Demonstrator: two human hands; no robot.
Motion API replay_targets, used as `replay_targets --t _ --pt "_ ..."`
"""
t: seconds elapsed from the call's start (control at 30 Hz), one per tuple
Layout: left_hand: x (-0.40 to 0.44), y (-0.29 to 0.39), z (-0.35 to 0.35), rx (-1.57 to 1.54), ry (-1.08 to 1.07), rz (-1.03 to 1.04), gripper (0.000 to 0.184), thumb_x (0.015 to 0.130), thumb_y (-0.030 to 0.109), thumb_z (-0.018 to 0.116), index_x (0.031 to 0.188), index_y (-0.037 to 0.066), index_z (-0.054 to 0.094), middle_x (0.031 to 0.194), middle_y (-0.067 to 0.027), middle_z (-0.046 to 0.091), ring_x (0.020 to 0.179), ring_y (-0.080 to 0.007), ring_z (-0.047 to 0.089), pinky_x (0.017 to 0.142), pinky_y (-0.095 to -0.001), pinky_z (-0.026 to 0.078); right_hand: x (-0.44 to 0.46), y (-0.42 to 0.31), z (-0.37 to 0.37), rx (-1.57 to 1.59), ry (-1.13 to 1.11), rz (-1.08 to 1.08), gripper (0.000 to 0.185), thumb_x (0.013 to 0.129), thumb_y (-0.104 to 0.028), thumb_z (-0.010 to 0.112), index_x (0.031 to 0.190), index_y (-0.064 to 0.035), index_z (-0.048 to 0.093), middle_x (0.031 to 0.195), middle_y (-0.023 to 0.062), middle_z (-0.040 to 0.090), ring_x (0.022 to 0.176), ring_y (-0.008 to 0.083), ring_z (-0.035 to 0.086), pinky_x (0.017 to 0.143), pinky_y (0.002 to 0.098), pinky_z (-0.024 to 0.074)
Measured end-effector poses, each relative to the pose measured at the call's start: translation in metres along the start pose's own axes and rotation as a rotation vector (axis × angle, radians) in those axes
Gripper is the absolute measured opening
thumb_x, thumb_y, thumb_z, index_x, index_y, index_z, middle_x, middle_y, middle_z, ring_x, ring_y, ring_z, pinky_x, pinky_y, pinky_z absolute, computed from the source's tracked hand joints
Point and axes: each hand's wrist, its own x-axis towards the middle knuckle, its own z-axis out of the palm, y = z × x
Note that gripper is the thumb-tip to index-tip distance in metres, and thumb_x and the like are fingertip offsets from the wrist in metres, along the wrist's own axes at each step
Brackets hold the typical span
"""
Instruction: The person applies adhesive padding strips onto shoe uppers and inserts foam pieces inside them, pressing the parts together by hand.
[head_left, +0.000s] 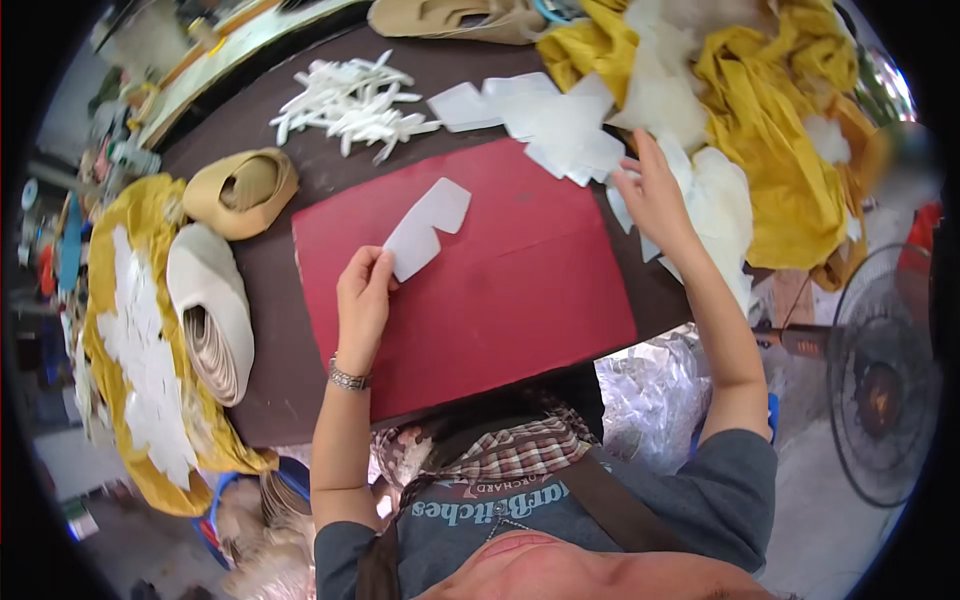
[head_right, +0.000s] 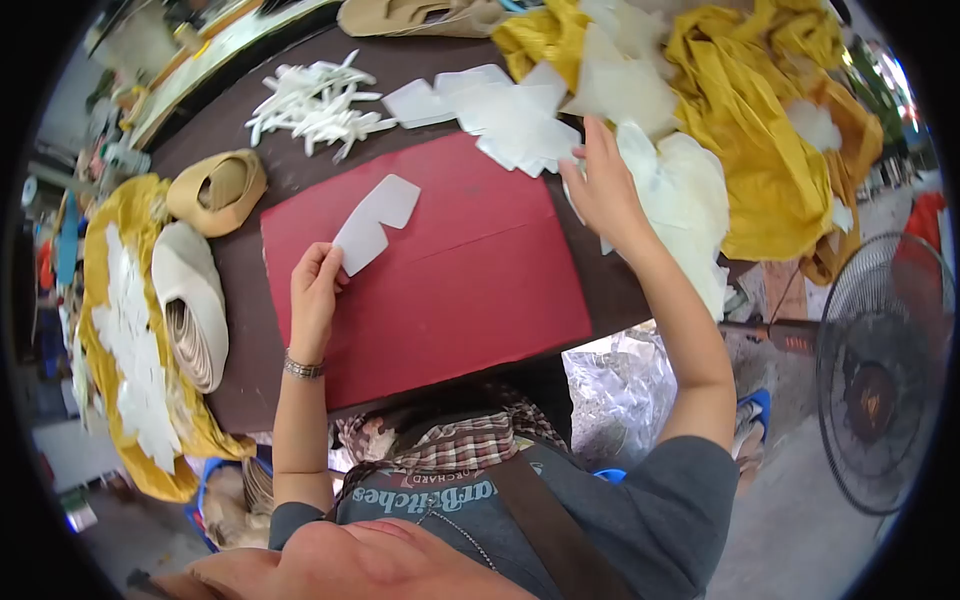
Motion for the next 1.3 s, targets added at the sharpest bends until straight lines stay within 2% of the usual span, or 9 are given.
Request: replay_targets --t 0.17,0.3,0.5,0.63,0.8,0.83,0.97,1.1,1.3 --pt "-0.027 0.027 0.039 -0.199 -0.107 0.061 0.013 0.095 0.011 0.056 0.095 0.001 0.064 0.077 0.0012 0.06 0.07 -0.0057 0.054 0.061 -0.0217 0.043 -0.061 -0.096 0.034 -0.088 -0.197 -0.453 0.07 0.078 -0.011 0.072 0.137 -0.0021 0.036 0.137 0.0281 0.038 0.121 0.0434 0.046 0.101 0.0444 0.0419" --pt "-0.047 0.057 0.057 0.005 -0.201 0.509 0.021 0.09 0.011 0.064 0.108 0.001 0.065 0.088 -0.0106 0.065 0.079 -0.0185 0.063 0.073 -0.0292 0.05 -0.048 -0.098 0.058 -0.039 -0.052 -0.623 0.037 0.077 -0.004 0.07 0.111 -0.0016 0.055 0.112 0.0166 0.057 0.101 0.035 0.056 0.087 0.0403 0.0459" --pt "-0.098 0.031 -0.035 0.563 0.489 0.67 0.04 0.08 0.004 0.07 0.119 0.003 0.06 0.097 -0.0131 0.066 0.09 -0.0296 0.063 0.081 -0.0394 0.051 0.01 -0.076 0.057 0.675 -0.111 0.129 0.008 0.091 -0.009 0.058 0.098 -0.0047 0.061 0.088 -0.0023 0.056 0.081 0.0084 0.052 0.075 0.0258 0.0437" --pt "-0.133 -0.045 -0.121 0.901 1.124 0.397 0.043 0.079 0.006 0.072 0.119 0.003 0.055 0.114 -0.0149 0.056 0.108 -0.0357 0.051 0.096 -0.0435 0.041 0.048 -0.046 0.073 0.707 -0.113 0.296 0.026 0.091 -0.011 0.06 0.114 0.0007 0.064 0.103 0.0004 0.065 0.085 0.0064 0.056 0.071 0.022 0.0421" --pt "-0.138 -0.089 -0.191 1.303 0.899 0.304 0.029 0.077 0.007 0.072 0.103 0.006 0.059 0.102 -0.0126 0.058 0.101 -0.0339 0.055 0.087 -0.0441 0.045 0.077 -0.036 0.103 -0.019 -0.017 0.023 0.066 0.079 -0.018 0.071 0.135 0.0036 0.043 0.122 0.0235 0.06 0.108 0.0366 0.059 0.094 0.0392 0.0454" --pt "-0.138 -0.092 -0.198 1.327 0.841 0.393 0.019 0.077 0.003 0.07 0.093 0.005 0.062 0.092 -0.0109 0.061 0.095 -0.0334 0.058 0.085 -0.0446 0.045 0.084 0.01 0.119 -0.207 0.093 -0.272 0.071 0.077 -0.015 0.07 0.139 -0.0001 0.039 0.13 0.0233 0.054 0.114 0.0394 0.053 0.099 0.042 0.0428" --pt "-0.15 -0.078 -0.191 1.343 0.657 0.474 0.022 0.078 -0.004 0.062 0.097 0.004 0.068 0.1 -0.0123 0.067 0.102 -0.0335 0.059 0.092 -0.0435 0.045 0.069 0.013 0.131 -0.612 0.253 -0.506 0.064 0.073 -0.007 0.06 0.136 -0.0101 0.048 0.126 0.0182 0.054 0.121 0.0338 0.048 0.102 0.0453 0.0377" --pt "-0.16 -0.061 -0.199 1.282 0.692 0.544 0.016 0.087 0.003 0.063 0.102 -0.003 0.063 0.104 -0.0182 0.063 0.095 -0.0361 0.059 0.088 -0.0446 0.045 0.02 -0.061 0.091 -0.4 0.225 -0.413 0.036 0.084 -0.017 0.058 0.119 -0.0086 0.057 0.123 0.021 0.053 0.114 0.036 0.051 0.092 0.049 0.042" --pt "-0.166 -0.059 -0.184 0.484 -0.031 0.369 0.033 0.094 0.013 0.06 0.117 -0.007 0.049 0.112 -0.0188 0.059 0.098 -0.0209 0.058 0.084 -0.0327 0.048 -0.104 -0.09 0.084 -0.068 -0.018 -0.355 0.032 0.075 -0.013 0.07 0.105 -0.0084 0.059 0.115 0.0153 0.053 0.106 0.033 0.053 0.088 0.0417 0.0441"
